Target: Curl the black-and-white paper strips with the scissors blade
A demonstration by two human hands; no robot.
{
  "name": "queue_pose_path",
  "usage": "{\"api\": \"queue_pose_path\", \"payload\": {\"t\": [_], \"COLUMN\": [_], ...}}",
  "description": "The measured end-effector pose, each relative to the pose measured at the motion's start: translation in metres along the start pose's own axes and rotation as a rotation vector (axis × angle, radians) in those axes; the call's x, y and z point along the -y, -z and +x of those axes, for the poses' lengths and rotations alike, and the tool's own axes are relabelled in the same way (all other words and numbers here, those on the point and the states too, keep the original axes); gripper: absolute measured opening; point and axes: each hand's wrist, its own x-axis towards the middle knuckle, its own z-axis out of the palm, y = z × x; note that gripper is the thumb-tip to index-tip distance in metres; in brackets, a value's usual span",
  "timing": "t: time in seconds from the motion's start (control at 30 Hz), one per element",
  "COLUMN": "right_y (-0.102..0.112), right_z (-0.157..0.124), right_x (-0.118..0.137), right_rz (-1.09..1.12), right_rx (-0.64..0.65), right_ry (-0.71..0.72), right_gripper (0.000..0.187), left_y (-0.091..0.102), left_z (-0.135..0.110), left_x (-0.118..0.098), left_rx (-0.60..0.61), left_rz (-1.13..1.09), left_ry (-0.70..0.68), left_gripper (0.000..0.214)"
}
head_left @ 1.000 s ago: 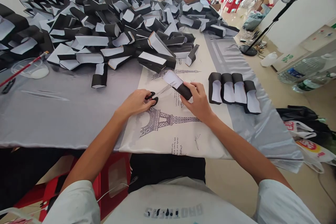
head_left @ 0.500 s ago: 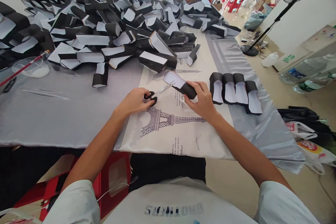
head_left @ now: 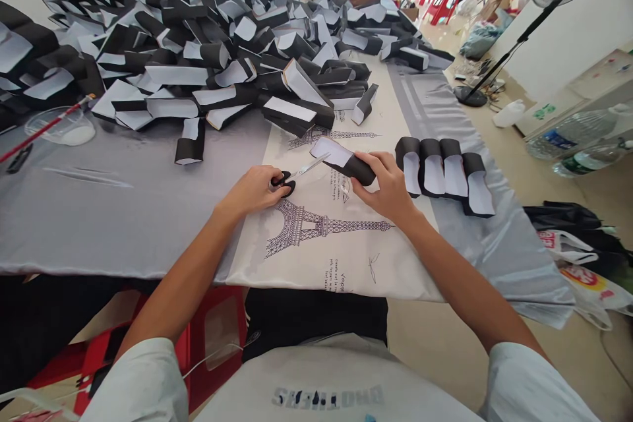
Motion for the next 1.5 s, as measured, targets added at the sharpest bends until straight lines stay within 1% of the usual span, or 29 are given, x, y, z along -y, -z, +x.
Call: {"api": "queue_pose_path", "payload": {"t": [0.17, 0.33, 0.43, 0.57, 0.63, 0.83, 1.07, 1.17, 1.3, 1.43, 1.5], "right_y": [0.004, 0.003, 0.003, 0.004, 0.006, 0.013, 0.017, 0.017, 0.020, 0.023, 0.023], "right_z": [0.002, 0.001, 0.002, 0.002, 0.003, 0.004, 0.006, 0.007, 0.008, 0.005, 0.001], "right_x": [-0.002, -0.002, -0.002, -0.005, -0.006, -0.005, -0.006, -0.006, -0.006, -0.013, -0.020], "right_rz": [0.001, 0.011, 0.023, 0.042, 0.054, 0.114, 0.185, 0.196, 0.213, 0.288, 0.342], "right_rx": [0.010, -0.002, -0.015, -0.041, -0.039, -0.002, -0.013, -0.023, -0.014, 0.001, 0.009], "right_ry": [-0.003, 0.017, 0.032, 0.059, 0.065, -0.006, -0.030, -0.044, -0.074, -0.112, -0.155], "right_gripper": [0.064, 0.059, 0.060, 0.063, 0.063, 0.062, 0.055, 0.055, 0.057, 0.056, 0.062], "left_y": [0.000, -0.001, -0.002, -0.002, -0.001, 0.001, 0.000, 0.000, 0.001, 0.003, 0.002], "left_z": [-0.001, -0.001, 0.000, 0.001, 0.002, 0.001, -0.001, 0.000, 0.001, 0.002, 0.002], "left_x": [0.001, 0.003, 0.006, 0.009, 0.009, 0.005, 0.009, 0.012, 0.013, 0.011, 0.011], "left_rx": [-0.003, -0.006, 0.000, -0.012, -0.018, -0.008, 0.014, 0.045, 0.053, 0.032, 0.021], "left_rz": [0.023, -0.004, -0.015, -0.010, -0.010, -0.003, -0.031, -0.046, -0.055, -0.058, -0.053], "left_ry": [0.015, -0.001, -0.001, -0.029, -0.017, 0.001, -0.023, -0.034, -0.040, -0.049, -0.055], "left_gripper": [0.028, 0.028, 0.024, 0.034, 0.034, 0.029, 0.028, 0.022, 0.030, 0.030, 0.032]}}
